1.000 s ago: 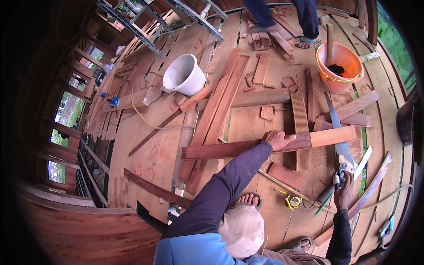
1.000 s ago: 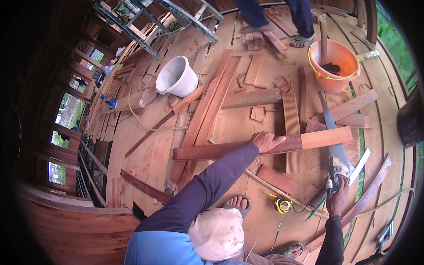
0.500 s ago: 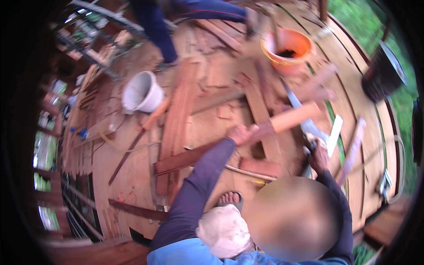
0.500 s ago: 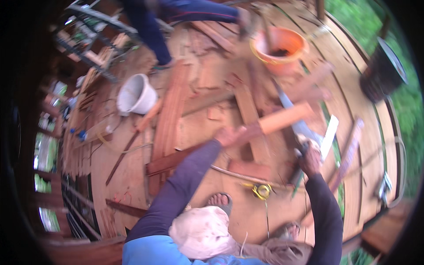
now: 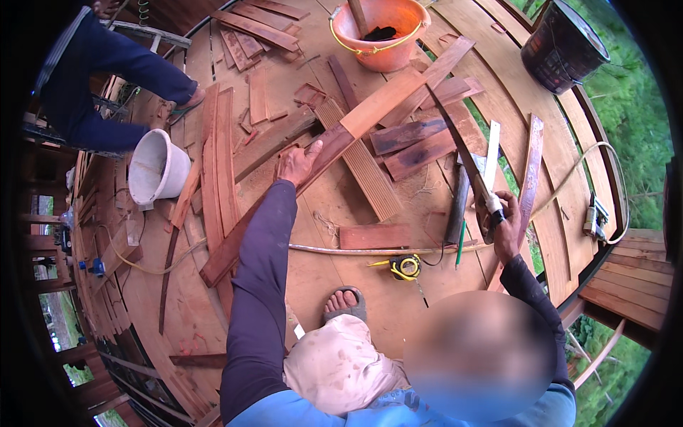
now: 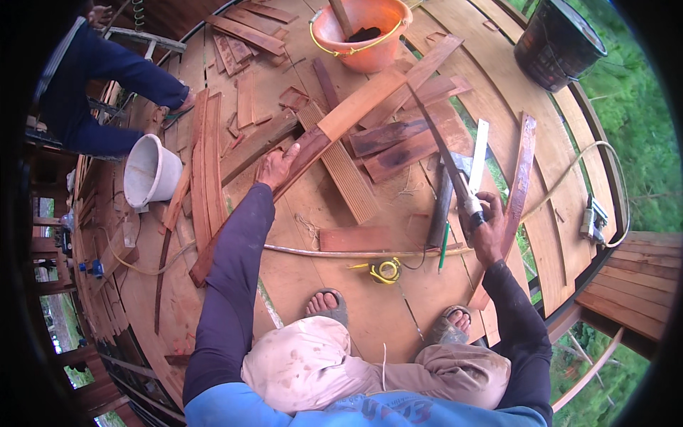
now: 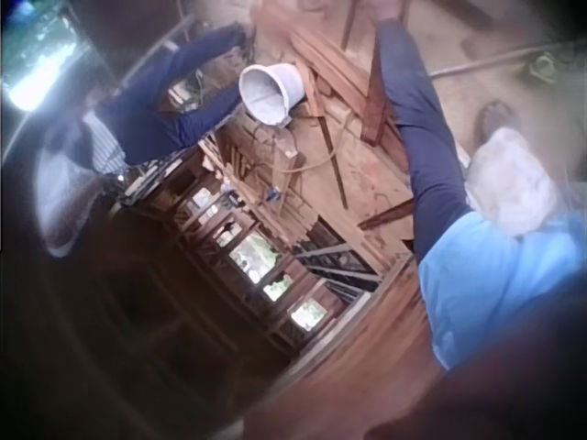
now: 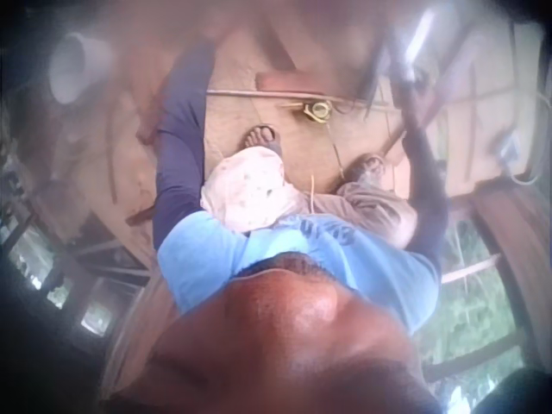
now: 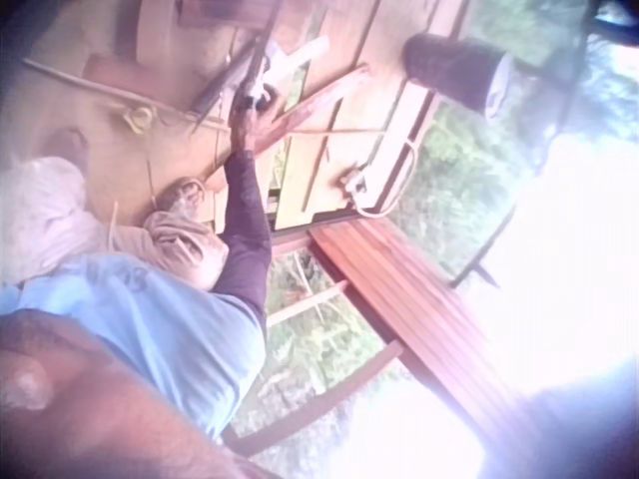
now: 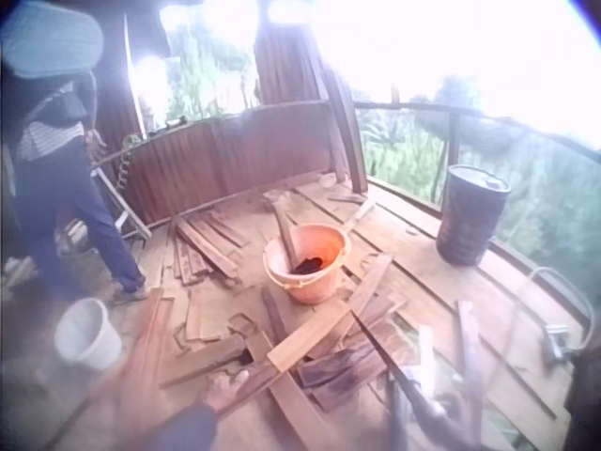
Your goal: The person sits on a wooden floor and uses a hand saw to cut several pieces of wood. They pick up planks, position them, and saw them into smaller sections, then set the cut pieces aside.
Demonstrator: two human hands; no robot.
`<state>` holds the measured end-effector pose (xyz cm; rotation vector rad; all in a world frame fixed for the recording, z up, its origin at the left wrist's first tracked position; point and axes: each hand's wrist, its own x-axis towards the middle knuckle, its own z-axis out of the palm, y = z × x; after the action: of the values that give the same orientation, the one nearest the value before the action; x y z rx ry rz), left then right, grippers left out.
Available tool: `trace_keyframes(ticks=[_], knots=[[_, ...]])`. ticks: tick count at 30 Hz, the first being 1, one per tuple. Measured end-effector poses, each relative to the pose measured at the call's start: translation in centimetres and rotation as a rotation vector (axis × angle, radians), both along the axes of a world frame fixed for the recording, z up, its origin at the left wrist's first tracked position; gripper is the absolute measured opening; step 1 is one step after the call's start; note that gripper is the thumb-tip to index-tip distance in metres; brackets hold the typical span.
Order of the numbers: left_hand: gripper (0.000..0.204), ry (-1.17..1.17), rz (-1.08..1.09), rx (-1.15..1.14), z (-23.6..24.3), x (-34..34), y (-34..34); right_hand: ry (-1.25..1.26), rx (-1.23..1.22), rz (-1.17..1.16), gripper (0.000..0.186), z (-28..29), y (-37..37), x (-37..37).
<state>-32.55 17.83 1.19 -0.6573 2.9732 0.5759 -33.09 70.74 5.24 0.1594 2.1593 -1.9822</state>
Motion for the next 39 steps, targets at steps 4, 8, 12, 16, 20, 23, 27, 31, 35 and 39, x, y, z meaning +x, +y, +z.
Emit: trace_keyframes(ticks=[4, 8, 12, 16, 20, 23, 27, 31, 35, 39], knots=[[0.093, -0.014, -0.064, -0.060, -0.6, -1.4, 0.0, 0.056, -0.136, -0.028, 0.027, 0.8, 0.7, 1.0], [0.094, -0.064, -0.107, -0.030, -0.4, -2.9, 0.4, 0.113, -0.158, -0.039, 0.032, 0.9, 0.8, 1.5], [0.094, -0.084, -0.123, 0.007, -0.2, -3.5, 1.5, 0.154, -0.126, 0.053, 0.041, 1.7, -0.4, 1.5], [0.093, -0.150, -0.113, 0.040, -1.1, -3.6, 1.3, 0.085, -0.185, 0.081, 0.040, 3.4, -3.1, 1.5], [0.092, -0.149, -0.110, 0.039, -1.4, -3.7, 1.5, 0.074, -0.161, 0.185, 0.049, 3.1, -4.7, 0.9], [0.091, -0.139, -0.109, 0.036, -1.6, -3.7, 1.1, 0.041, -0.205, 0.207, 0.049, 3.0, -6.5, 1.0], [0.089, -0.149, -0.114, 0.013, -1.4, -3.9, 1.2, 0.052, -0.214, 0.261, 0.049, 2.4, -7.4, 0.9], [0.085, -0.147, -0.144, 0.051, -0.9, -3.5, 0.7, 0.046, -0.203, 0.345, 0.054, 1.9, -7.7, 1.0], [0.066, -0.181, -0.138, 0.025, 0.0, -5.1, 2.7, 0.033, -0.118, 0.343, 0.055, 2.4, -7.9, 1.5], [0.067, -0.060, -0.130, 0.109, -0.2, -5.7, 3.4, 0.071, -0.046, 0.318, 0.054, 2.6, -8.6, 0.8]])
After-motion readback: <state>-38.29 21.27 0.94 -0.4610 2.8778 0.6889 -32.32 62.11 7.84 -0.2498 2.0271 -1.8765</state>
